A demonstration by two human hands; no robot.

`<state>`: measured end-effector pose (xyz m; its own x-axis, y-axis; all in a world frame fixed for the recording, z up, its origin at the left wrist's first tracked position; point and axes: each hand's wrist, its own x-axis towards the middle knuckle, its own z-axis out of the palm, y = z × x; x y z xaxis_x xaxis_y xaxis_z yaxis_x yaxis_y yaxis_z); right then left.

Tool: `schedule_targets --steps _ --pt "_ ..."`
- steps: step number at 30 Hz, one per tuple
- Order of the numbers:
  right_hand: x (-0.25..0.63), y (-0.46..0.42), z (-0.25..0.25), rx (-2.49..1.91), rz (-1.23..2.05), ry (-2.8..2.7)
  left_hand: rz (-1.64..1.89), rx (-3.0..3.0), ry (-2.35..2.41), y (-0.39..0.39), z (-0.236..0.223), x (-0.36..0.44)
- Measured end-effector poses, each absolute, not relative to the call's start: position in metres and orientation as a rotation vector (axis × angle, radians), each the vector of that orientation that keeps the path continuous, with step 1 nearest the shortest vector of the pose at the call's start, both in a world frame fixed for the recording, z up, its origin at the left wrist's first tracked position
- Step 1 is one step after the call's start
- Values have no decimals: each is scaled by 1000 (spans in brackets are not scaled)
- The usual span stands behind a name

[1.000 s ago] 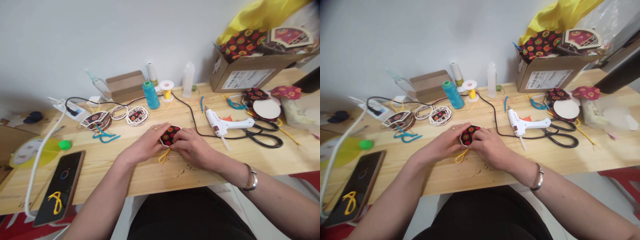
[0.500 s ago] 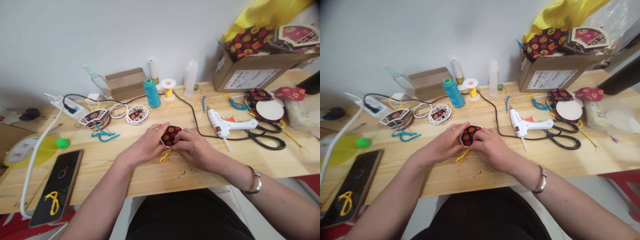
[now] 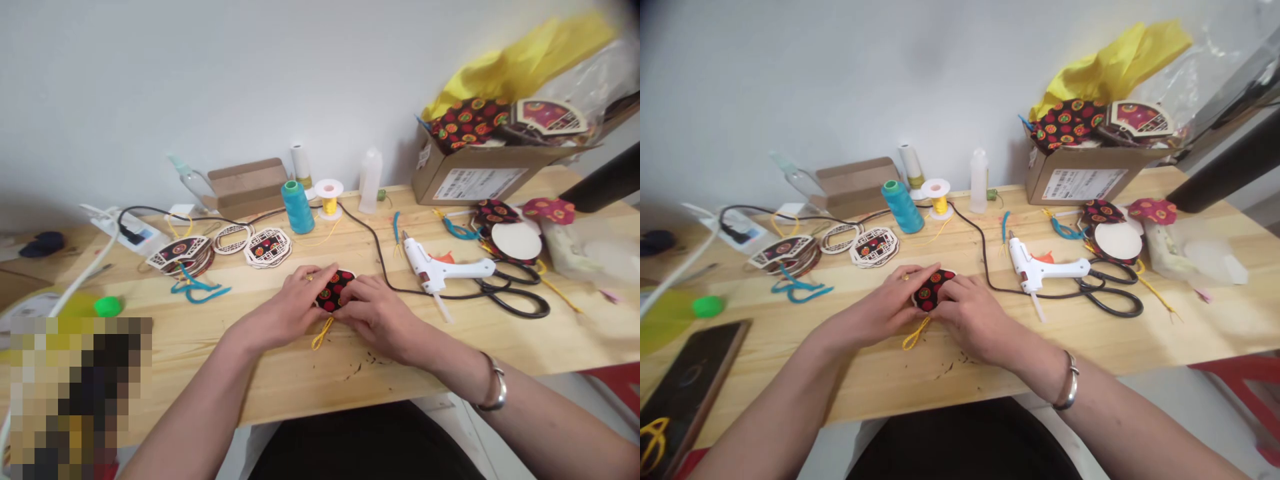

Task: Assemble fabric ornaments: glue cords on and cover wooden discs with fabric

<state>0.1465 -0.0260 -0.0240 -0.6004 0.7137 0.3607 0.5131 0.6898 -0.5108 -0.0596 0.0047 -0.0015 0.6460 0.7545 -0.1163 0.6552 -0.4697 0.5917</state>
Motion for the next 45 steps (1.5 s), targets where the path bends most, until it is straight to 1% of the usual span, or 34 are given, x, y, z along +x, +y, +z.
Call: schedule_targets --steps 5,19,26,31,36,45 --pt "146 -25 -27 -935 473 -2337 263 2256 1133 4 -8 -62" --pt "147 -26 -21 -908 521 -2384 244 2279 1134 4 -4 -59" --pt "158 -25 -1 -872 613 -2362 228 2293 1130 3 -1 -58" --pt "168 -37 2 -976 420 -2430 212 2288 1144 4 -2 -58" --pt "159 -54 -8 -939 197 -2601 243 2305 1118 4 -4 -60" --pt "146 -56 -19 -996 140 -2715 290 2330 1130 4 -9 -61"
